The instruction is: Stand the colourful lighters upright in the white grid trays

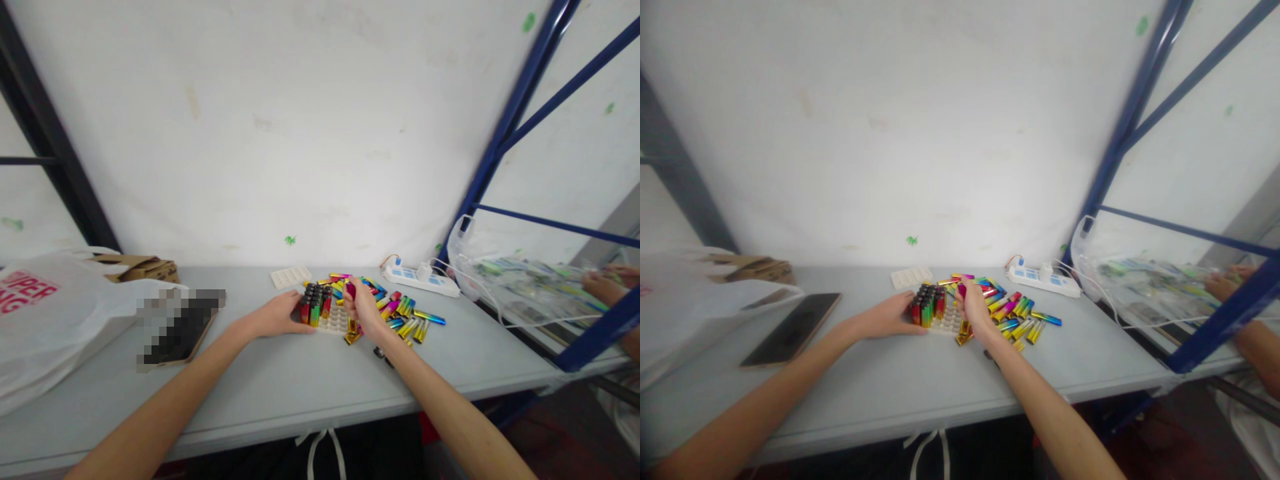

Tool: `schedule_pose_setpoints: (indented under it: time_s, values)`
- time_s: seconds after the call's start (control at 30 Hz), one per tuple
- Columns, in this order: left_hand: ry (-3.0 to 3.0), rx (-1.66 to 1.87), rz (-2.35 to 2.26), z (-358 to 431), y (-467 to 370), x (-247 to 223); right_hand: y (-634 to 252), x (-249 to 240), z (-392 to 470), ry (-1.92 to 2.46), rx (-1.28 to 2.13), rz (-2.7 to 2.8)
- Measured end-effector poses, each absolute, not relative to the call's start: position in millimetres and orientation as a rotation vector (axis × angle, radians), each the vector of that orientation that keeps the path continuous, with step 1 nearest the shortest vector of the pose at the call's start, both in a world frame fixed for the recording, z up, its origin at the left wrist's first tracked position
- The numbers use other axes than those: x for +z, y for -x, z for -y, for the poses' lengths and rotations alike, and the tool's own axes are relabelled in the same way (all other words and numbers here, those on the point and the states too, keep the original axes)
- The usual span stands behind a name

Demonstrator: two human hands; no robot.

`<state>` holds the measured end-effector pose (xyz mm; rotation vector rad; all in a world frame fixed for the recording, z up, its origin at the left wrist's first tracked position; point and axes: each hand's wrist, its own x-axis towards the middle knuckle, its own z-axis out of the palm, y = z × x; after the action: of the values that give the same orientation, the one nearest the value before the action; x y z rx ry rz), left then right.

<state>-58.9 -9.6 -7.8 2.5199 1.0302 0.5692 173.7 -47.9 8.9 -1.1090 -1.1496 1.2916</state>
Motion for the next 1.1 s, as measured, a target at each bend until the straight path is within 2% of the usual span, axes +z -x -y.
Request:
schedule_pose_setpoints:
  time_s: [0.17,0.43,1.0,1.1]
  values:
    - [-2.537,0.521,-1.050,15,57,-1,-179,11,49,0.935,1.156,1.352]
    - [-2.512,0.483,-1.071,17,56,1,-188,9,59,0.924,0.491,1.844]
    - [-2.546,0.456,-1.102,18,55,2,-193,10,53,0.964,0.372,2.188]
    - [-2.551,0.458,-1.114,19,55,3,-191,12,50,1.044,0.245,2.182]
